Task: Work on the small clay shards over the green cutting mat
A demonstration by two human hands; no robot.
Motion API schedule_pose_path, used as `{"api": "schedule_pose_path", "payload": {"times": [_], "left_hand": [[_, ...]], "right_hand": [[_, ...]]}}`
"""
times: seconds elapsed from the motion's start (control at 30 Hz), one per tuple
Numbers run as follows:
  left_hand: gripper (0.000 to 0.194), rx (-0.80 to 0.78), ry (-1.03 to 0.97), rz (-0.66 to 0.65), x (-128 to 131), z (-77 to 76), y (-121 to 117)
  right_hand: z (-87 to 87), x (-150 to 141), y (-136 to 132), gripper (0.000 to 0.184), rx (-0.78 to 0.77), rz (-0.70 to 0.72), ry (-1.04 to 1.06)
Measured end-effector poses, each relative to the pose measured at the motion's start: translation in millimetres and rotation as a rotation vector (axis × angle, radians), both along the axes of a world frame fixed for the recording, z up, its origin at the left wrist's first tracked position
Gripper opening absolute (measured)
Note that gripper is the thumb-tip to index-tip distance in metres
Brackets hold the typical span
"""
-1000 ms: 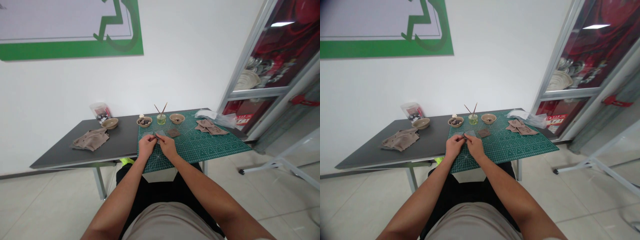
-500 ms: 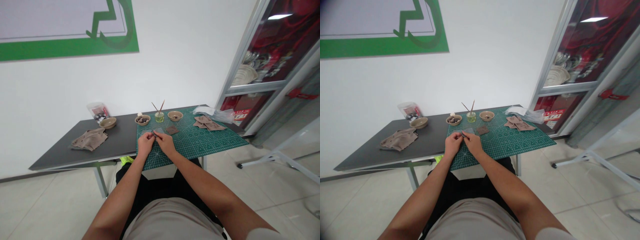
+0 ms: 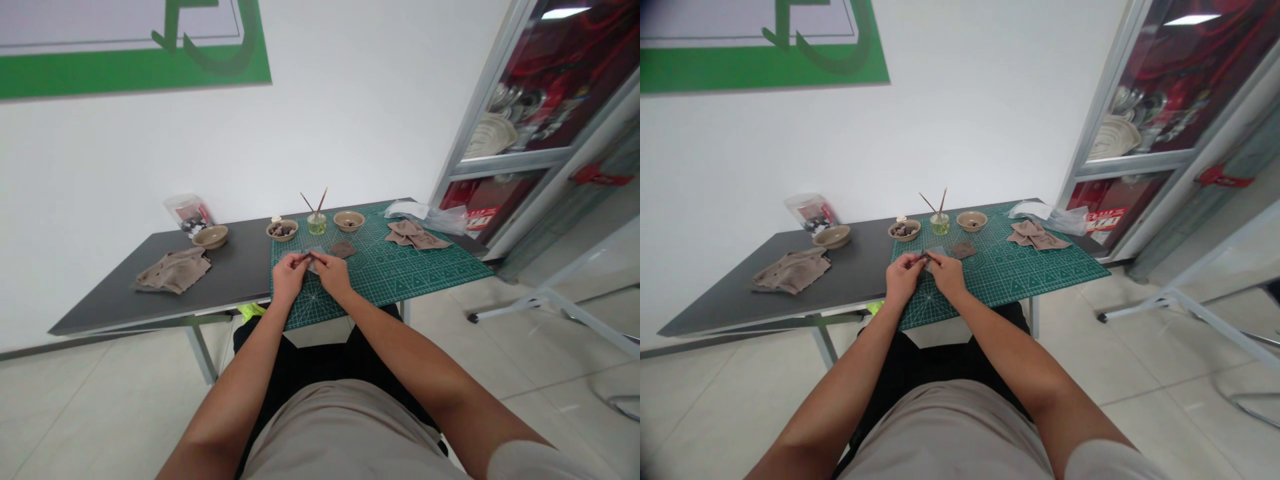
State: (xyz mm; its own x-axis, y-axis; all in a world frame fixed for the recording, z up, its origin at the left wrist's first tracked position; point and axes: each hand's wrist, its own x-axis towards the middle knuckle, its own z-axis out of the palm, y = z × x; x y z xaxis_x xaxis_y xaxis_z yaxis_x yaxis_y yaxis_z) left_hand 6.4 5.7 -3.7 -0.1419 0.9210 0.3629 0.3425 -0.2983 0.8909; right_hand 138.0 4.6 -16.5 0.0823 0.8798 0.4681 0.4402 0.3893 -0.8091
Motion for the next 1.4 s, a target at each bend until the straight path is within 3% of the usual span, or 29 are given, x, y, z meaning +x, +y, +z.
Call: {"api": "schedule_pose_path", "payload": {"times": [0.23, 0.6, 1.1, 1.4], "left_hand": [[0.014, -0.004, 0.022, 0.032, 1, 0.7, 2], [0.011, 0.002, 0.163, 0.031, 1, 5.1, -2], [0.015, 0.010, 0.001, 0.012, 0, -0.7, -1], [0.007, 0.015, 0.112, -0.015, -2, 0.2, 0]], "right_hand": [[-0.1, 0, -1, 0.035, 0.005, 0.031, 0.028], [-1.4, -1, -10, 0.041, 0.096, 0.111, -0.203], [-4.2, 0, -5, 0.037, 0.063, 0.024, -0.052], [-4.3, 1, -8, 0.041, 0.116, 0.071, -0.156]]}}
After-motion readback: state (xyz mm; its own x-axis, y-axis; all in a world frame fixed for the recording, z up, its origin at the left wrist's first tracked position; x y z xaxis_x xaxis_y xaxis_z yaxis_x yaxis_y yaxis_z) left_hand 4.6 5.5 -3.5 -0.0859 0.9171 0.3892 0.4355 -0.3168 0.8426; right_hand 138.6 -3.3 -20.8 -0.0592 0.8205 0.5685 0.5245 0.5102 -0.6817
